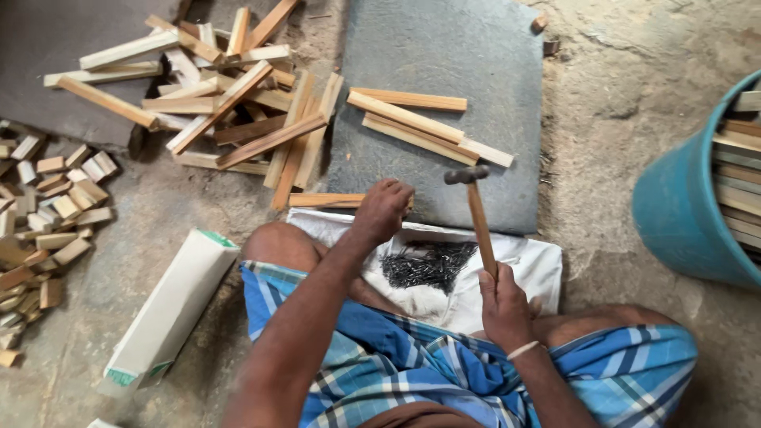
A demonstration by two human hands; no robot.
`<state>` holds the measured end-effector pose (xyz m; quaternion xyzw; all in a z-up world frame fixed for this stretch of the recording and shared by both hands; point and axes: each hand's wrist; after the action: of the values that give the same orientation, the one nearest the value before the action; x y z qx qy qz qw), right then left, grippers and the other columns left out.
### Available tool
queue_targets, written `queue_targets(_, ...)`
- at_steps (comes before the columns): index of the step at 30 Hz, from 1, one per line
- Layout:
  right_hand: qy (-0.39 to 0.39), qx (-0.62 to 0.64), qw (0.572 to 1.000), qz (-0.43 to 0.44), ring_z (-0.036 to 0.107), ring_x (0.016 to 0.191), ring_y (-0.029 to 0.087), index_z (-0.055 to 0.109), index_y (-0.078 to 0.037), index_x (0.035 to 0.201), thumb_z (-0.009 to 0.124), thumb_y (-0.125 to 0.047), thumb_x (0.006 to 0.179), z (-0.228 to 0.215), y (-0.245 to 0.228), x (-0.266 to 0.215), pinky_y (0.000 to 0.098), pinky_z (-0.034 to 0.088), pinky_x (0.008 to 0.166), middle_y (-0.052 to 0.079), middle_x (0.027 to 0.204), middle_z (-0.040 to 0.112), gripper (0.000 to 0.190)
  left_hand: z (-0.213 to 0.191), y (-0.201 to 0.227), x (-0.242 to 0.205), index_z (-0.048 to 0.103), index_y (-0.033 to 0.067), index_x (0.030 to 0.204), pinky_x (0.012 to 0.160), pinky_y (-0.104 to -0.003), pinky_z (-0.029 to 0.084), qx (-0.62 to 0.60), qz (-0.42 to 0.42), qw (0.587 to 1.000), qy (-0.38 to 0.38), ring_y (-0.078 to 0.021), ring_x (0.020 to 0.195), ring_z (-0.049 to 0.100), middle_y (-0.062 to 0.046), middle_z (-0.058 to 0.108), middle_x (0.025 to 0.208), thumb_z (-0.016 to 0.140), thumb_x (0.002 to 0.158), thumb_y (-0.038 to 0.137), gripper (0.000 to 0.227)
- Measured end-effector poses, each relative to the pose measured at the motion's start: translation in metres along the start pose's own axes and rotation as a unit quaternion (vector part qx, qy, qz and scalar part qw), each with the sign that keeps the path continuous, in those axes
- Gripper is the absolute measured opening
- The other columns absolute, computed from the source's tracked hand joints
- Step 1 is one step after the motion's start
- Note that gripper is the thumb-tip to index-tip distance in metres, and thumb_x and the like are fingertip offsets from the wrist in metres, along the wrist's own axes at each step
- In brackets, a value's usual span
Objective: The person sits on the floor and uses a hammer to drive nails into small wooden pieces, joining them into rectangular frames. The person repeatedly picks up pieces, aligns them, hammers nails, and places the finished frames into a nearby blue bucket.
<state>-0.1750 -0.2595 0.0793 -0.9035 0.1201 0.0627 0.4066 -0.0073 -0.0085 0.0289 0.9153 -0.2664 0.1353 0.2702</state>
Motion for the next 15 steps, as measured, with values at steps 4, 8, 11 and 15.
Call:
queue_targets(4,-0.047,0.23,0.956,0.178,0.046,0.052,0.012,0.056,-0.006,0.095,0.054,-0.031,0.105,-0.001,0.029,0.005,0.0303,0.04,0.043,0.002,0.068,0.052,0.027,-0.032,0.003,0.036,0.061,0.0109,0.115,0.074,-0.032,0.06,-0.152,-0.029,0.984,0.085,-0.0162,0.093,0.063,-0.007,0.066,0.101,0.068,0.105,0.0,0.016)
queue_targets(8,-0.062,0.278,0.927,0.245,0.042,0.048,0.007,0.051,-0.007,0.087,0.055,-0.031,0.104,0.006,0.038,0.009,0.0257,0.035,0.036,-0.002,0.066,0.047,0.029,-0.066,-0.021,0.032,0.061,0.0063,0.124,0.073,-0.034,0.062,-0.275,-0.137,0.884,0.351,-0.0215,0.099,0.06,-0.009,0.058,0.115,0.073,0.101,0.007,0.026)
queue_targets(11,-0.082,0.319,0.909,0.256,0.038,0.047,0.008,0.05,-0.008,0.09,0.055,-0.03,0.103,0.007,0.032,0.018,0.0256,0.032,0.036,-0.002,0.066,0.044,0.026,-0.078,-0.049,0.016,0.058,0.0013,0.122,0.087,-0.04,0.06,-0.131,-0.474,0.845,0.208,-0.0266,0.108,0.062,-0.016,0.059,0.12,0.08,0.095,0.028,0.044)
queue_targets(15,-0.105,0.308,0.911,0.253,0.039,0.049,0.007,0.051,-0.008,0.091,0.055,-0.03,0.103,0.003,0.029,0.015,0.0249,0.033,0.037,-0.003,0.067,0.044,0.026,-0.057,-0.058,-0.023,0.055,-0.0031,0.127,0.095,-0.06,0.047,0.163,-0.42,0.891,0.059,-0.0462,0.117,0.052,-0.031,0.049,0.133,0.083,0.08,0.04,0.07)
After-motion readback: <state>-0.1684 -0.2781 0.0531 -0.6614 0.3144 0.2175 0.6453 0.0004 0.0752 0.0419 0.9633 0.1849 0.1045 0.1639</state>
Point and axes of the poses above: each hand's wrist, its own x-axis towards the middle knuckle, its own z-axis out of the palm, y = z × x
